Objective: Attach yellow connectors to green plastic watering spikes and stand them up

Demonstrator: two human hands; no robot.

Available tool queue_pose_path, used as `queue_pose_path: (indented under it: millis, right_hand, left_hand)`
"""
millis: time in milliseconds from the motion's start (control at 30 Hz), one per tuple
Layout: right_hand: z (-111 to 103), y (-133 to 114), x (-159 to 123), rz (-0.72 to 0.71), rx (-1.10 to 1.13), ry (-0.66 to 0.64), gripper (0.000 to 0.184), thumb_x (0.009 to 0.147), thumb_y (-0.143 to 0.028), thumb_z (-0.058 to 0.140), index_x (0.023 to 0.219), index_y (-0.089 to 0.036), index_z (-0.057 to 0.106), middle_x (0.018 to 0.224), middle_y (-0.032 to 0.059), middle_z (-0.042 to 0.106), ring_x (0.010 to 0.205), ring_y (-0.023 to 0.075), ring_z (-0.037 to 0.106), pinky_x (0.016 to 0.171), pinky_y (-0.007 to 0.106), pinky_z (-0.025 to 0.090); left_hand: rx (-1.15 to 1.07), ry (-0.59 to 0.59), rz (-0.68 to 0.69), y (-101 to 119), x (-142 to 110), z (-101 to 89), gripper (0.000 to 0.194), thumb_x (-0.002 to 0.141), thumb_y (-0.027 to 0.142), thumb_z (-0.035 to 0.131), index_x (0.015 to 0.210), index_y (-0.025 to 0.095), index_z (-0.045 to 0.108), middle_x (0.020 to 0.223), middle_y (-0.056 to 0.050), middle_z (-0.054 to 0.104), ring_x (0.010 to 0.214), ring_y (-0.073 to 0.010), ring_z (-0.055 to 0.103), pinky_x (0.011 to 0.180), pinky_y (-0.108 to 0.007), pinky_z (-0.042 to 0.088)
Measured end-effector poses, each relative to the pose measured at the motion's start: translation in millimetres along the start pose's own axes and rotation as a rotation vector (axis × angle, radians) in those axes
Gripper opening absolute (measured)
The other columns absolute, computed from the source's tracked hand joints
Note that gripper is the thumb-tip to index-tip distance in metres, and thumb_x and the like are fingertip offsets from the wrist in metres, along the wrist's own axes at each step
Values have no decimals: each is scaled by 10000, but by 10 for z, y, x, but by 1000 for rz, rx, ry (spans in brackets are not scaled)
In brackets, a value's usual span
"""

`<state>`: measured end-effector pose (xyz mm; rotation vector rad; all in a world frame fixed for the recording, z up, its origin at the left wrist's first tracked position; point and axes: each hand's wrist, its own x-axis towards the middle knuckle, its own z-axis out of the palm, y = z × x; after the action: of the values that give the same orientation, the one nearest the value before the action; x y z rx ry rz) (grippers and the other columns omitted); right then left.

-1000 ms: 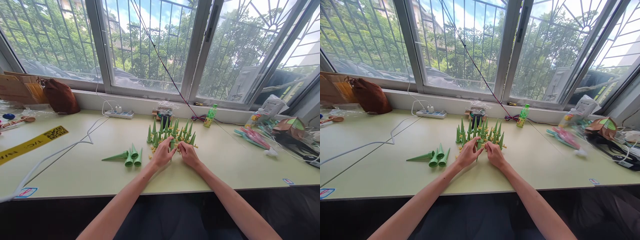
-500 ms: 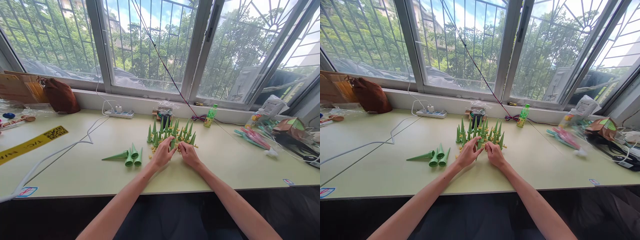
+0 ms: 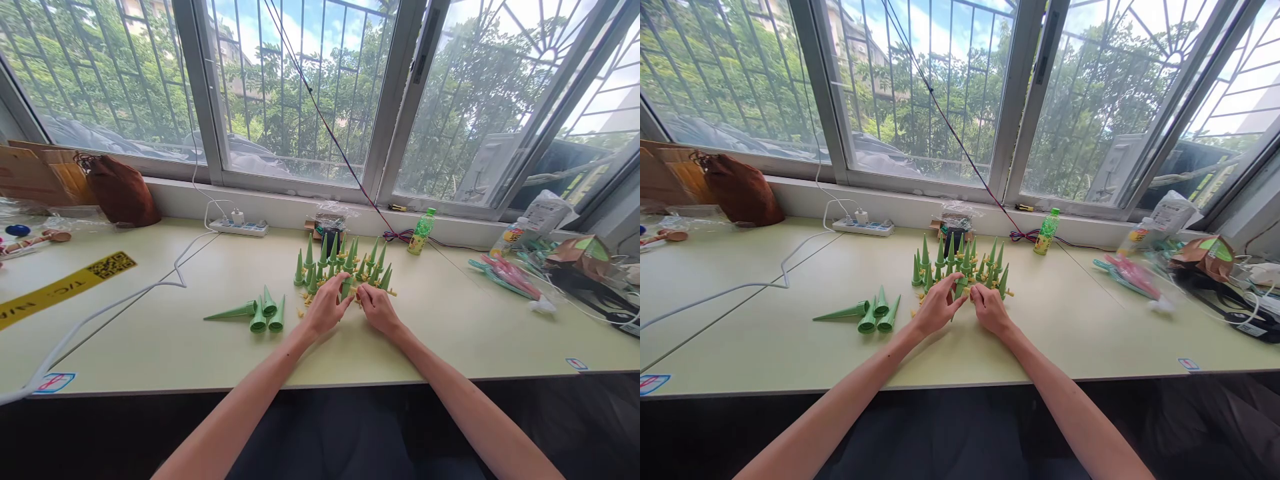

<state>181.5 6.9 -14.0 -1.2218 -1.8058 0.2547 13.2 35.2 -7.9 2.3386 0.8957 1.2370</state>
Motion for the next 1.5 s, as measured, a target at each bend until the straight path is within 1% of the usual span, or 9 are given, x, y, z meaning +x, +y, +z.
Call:
queue_pose_path:
  millis: [200, 367, 500, 600, 800, 1000, 1167, 1300, 1500]
  right_hand:
    - [2, 0, 0, 8, 0, -10, 392, 984, -393, 330, 662, -197, 437, 567, -18, 461, 508, 114, 407, 541, 252, 321]
    - [4, 1, 5, -3, -2, -4, 388, 984, -390, 335, 659, -198, 427, 573, -16, 470, 511, 114, 404, 540, 252, 318]
    - [-3, -16, 2, -2, 3, 9, 395, 982, -408, 349, 650, -200, 399, 565, -28, 441, 508, 108, 376, 525, 246, 300]
    - [-3, -21, -1, -5, 2, 15, 407, 981, -424, 358, 639, -203, 358, 561, -37, 404, 508, 102, 343, 514, 243, 280]
    - [7, -4, -5, -37, -17, 11, 439, 979, -456, 362, 621, -205, 323, 544, -48, 343, 507, 98, 292, 505, 248, 258]
    - [18, 19, -9, -58, -34, -7, 471, 974, -490, 355, 601, -202, 350, 537, -42, 360, 509, 102, 288, 511, 249, 265]
    - [24, 30, -9, -66, -26, -12, 463, 973, -470, 373, 596, -202, 343, 524, -44, 356, 501, 103, 288, 516, 249, 258]
    - [21, 27, -11, -58, -26, -13, 477, 969, -485, 377, 589, -199, 350, 518, -46, 354, 496, 100, 285, 509, 249, 257]
    - [16, 17, -8, -54, -28, -15, 482, 970, -492, 372, 588, -198, 374, 518, -37, 408, 489, 100, 313, 502, 251, 270]
  left_hand:
    - [-11, 0, 1, 11, 1, -3, 435, 841, 222, 587, 1264, 204, 484, 863, -11, 582, 637, -119, 515, 709, -269, 458]
    - [-3, -18, -42, 17, 14, -8, 440, 840, 253, 584, 1267, 199, 488, 849, -8, 569, 625, -118, 518, 699, -267, 462]
    - [-32, -62, -120, 14, 23, -15, 523, 825, 320, 607, 1315, 185, 485, 823, 4, 556, 562, -99, 498, 671, -264, 467]
    - [-86, -116, -170, 20, 23, -25, 603, 810, 369, 620, 1362, 182, 464, 861, -8, 579, 519, -83, 488, 628, -258, 471]
    - [-167, -176, -216, 5, 23, -23, 565, 814, 286, 602, 1354, 163, 496, 961, -77, 642, 518, -83, 520, 594, -259, 489]
    - [-236, -209, -214, -50, 7, 12, 522, 814, 252, 601, 1321, 149, 539, 938, -94, 693, 557, -107, 565, 614, -266, 516]
    - [-216, -256, -220, -36, 4, 7, 532, 812, 220, 576, 1336, 138, 527, 980, -104, 705, 615, -128, 597, 657, -284, 528]
    - [-146, -270, -210, -19, 3, 2, 560, 799, 208, 572, 1352, 139, 518, 1002, -102, 706, 642, -137, 604, 675, -285, 523]
    - [-85, -262, -165, -24, 0, 2, 560, 791, 181, 561, 1349, 149, 517, 1002, -92, 704, 697, -154, 610, 708, -294, 516]
